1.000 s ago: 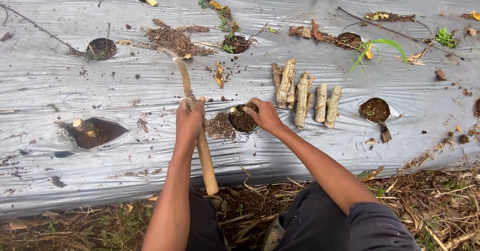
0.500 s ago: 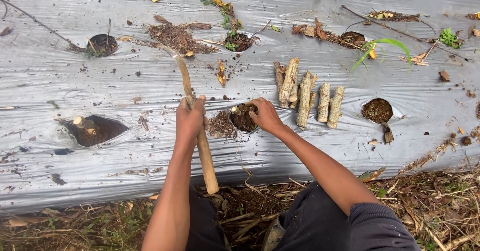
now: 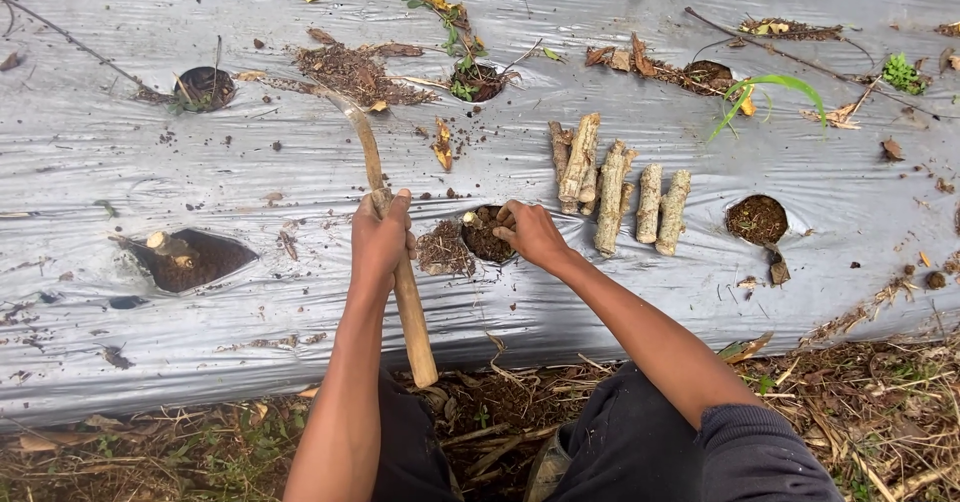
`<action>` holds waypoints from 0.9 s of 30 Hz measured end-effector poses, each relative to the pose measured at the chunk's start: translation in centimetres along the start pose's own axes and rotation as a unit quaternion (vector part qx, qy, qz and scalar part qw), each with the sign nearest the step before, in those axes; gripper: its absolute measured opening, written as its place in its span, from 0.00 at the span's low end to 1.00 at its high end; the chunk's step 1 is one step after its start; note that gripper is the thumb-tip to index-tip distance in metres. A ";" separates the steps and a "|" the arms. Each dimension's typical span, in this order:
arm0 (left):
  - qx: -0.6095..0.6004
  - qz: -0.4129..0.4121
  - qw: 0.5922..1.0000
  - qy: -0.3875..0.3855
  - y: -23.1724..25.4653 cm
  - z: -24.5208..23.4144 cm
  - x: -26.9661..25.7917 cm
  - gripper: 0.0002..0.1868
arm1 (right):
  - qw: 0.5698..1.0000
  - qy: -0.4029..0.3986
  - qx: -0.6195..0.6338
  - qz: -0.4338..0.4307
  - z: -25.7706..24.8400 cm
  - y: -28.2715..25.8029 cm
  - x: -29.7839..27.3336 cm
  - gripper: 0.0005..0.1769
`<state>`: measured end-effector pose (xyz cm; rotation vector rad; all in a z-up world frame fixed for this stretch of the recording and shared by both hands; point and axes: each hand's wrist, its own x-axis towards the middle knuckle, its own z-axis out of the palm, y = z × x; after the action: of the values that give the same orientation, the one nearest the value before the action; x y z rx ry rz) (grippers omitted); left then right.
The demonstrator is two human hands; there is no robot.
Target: The person sits on the ground and uses a curved hoe to dig into holes in a plastic-covered field. They place sugarcane cuttings into the holes and cover them with soil using the hoe.
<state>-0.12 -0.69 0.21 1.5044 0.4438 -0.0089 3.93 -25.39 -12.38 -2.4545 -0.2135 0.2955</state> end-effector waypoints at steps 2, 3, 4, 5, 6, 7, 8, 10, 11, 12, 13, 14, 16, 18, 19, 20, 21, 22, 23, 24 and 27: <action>0.002 0.000 1.000 -0.001 -0.1 0.0 0.0 0.09 | 1.000 0.000 0.010 -0.002 0.2 -0.6 -0.3 0.11; 0.004 0.000 1.000 -0.002 -0.1 0.0 0.0 0.09 | 1.000 0.000 0.020 -0.004 0.3 -0.9 -0.4 0.10; 0.004 0.000 1.000 -0.001 -0.1 0.0 0.0 0.09 | 1.000 0.000 0.020 -0.004 0.7 -0.9 -0.4 0.10; 0.003 0.002 1.000 -0.001 -0.2 0.1 0.0 0.09 | 1.000 -0.004 0.027 -0.007 1.1 -0.9 -0.5 0.10; 0.001 0.003 1.000 -0.001 -0.2 0.1 0.0 0.10 | 0.999 -0.008 0.035 -0.010 1.4 -0.9 -0.5 0.10; 0.001 0.004 1.000 -0.002 -0.1 0.1 -0.1 0.10 | 0.999 -0.007 0.035 -0.010 1.4 -1.1 -0.4 0.10; -0.001 0.002 1.000 -0.002 0.1 0.1 -0.1 0.09 | 0.999 -0.001 0.044 -0.020 1.5 -1.2 -0.3 0.13; -0.003 0.000 1.000 -0.002 0.0 0.0 -0.2 0.09 | 0.998 0.004 0.055 -0.030 1.1 -1.5 -0.2 0.16; -0.003 0.001 1.000 -0.001 -0.1 0.0 -0.1 0.09 | 0.998 0.025 0.023 -0.048 0.6 -1.6 -0.3 0.19; -0.004 0.002 1.000 -0.001 -0.1 0.0 -0.1 0.09 | 0.997 0.046 -0.009 -0.065 0.0 -1.6 -0.3 0.23; -0.004 0.002 1.000 0.000 -0.2 -0.1 -0.1 0.09 | 0.997 0.046 -0.010 -0.065 -0.4 -2.4 -0.6 0.23; -0.002 0.002 1.000 0.001 -0.2 -0.1 -0.1 0.10 | 0.997 0.017 -0.019 -0.077 -0.8 -3.1 -1.0 0.26; 0.001 0.004 1.000 0.000 0.0 0.1 -0.1 0.10 | 0.996 -0.009 -0.026 -0.087 -0.5 -3.2 -1.1 0.29; 0.011 0.005 1.000 0.000 0.2 0.2 -0.3 0.10 | 0.992 -0.020 -0.065 -0.104 1.4 -1.9 -0.3 0.29; 0.011 0.005 1.000 0.000 0.3 0.3 -0.4 0.10 | 0.992 -0.020 -0.064 -0.104 1.8 -1.5 0.1 0.29; 0.014 0.003 1.000 -0.004 0.4 0.3 -0.4 0.10 | 0.992 -0.004 -0.069 -0.104 2.2 -1.2 0.5 0.27; 0.015 0.000 1.000 -0.007 0.5 0.3 -0.5 0.10 | 0.992 0.010 -0.074 -0.106 2.6 -0.9 0.9 0.25; 0.015 0.000 1.000 -0.006 0.4 0.4 -0.3 0.10 | 0.992 0.010 -0.073 -0.107 3.0 -0.5 1.3 0.25; 0.014 -0.003 1.000 -0.009 0.2 0.4 -0.2 0.10 | 0.989 0.018 -0.094 -0.116 3.5 0.0 1.6 0.24; 0.013 -0.006 1.000 -0.011 0.0 0.4 -0.1 0.10 | 0.985 0.026 -0.114 -0.125 4.0 0.5 2.0 0.22; 0.043 -0.013 0.999 -0.028 -0.5 0.2 0.3 0.09 | 0.983 0.031 -0.122 -0.134 4.1 1.3 1.9 0.19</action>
<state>0.06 -0.86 -0.37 1.5790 0.4221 -0.0901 4.79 -23.54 -16.58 -2.6299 -0.5775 0.0796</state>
